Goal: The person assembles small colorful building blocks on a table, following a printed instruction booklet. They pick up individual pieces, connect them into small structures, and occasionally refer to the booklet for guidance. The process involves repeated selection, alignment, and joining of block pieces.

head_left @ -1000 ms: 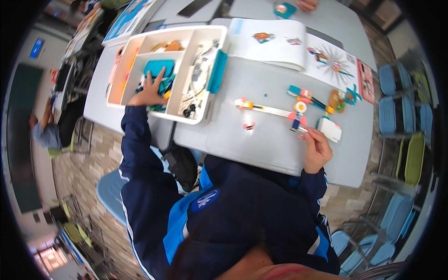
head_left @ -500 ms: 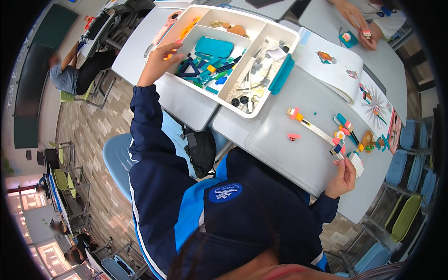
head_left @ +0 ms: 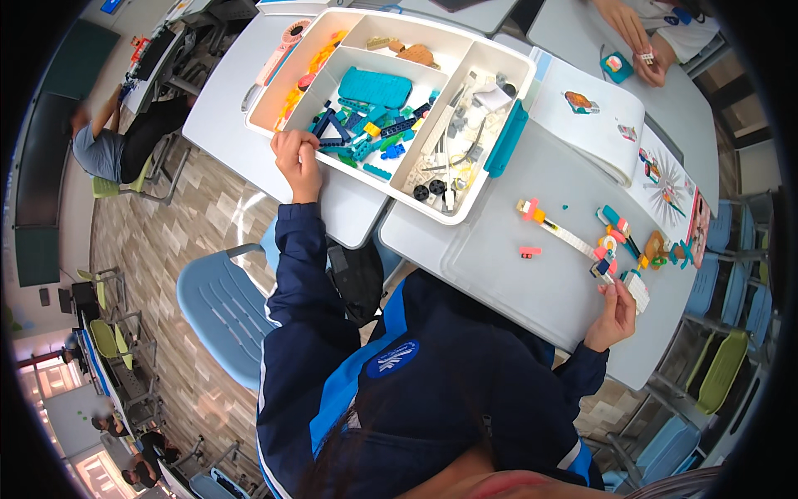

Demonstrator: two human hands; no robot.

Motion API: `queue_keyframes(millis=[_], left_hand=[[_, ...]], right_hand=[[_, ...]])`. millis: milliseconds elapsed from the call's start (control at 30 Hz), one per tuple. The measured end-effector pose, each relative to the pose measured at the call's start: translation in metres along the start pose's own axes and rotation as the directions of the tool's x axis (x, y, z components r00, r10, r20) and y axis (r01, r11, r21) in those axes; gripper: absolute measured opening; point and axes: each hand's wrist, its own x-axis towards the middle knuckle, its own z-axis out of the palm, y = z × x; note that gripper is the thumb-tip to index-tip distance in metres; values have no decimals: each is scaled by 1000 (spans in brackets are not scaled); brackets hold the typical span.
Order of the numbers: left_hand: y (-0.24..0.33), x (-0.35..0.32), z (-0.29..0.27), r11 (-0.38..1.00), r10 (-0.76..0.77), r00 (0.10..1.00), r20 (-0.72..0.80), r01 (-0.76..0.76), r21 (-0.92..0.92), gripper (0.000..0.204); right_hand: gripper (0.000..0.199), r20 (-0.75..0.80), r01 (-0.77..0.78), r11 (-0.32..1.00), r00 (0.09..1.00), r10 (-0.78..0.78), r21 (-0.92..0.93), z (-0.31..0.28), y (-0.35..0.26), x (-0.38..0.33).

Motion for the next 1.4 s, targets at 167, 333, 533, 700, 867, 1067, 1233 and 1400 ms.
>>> queue_keyframes(millis=[167, 333, 533, 700, 867, 1067, 1233, 1400], left_hand=[[0, -1, 1, 1000, -6, 1000, -11, 6, 0, 14], [2, 4, 5, 1000, 24, 1000, 18, -25, 8, 16], [-6, -9, -4, 998, -20, 1000, 7, 19, 64, 19], [2, -4, 1, 1000, -30, 999, -15, 30, 4, 14], [21, -8, -7, 999, -34, 999, -14, 34, -1, 15], [13, -11, -8, 998, 11, 999, -36, -9, 70, 13], [-20, -6, -4, 996, -30, 999, -22, 32, 89, 20], [-40, 3, -5, 991, -9, 999, 42, 3, 135, 26]], right_hand=[[16, -18, -17, 1000, 1000, 16, -24, -6, 4, -4], [16, -8, -32, 999, 999, 32, 12, -7, 5, -6], [19, 154, 35, 997, 987, -45, 66, 12, -13, 4], [18, 151, 123, 992, 982, -115, -40, 4, -2, -2], [15, 84, 59, 998, 995, -59, 2, 3, -5, -3], [16, 87, 39, 998, 995, -43, 40, 0, 4, -3], [17, 87, 12, 1000, 996, -14, 16, 11, -13, 0], [16, 181, 235, 965, 960, -213, -115, 12, -26, 6]])
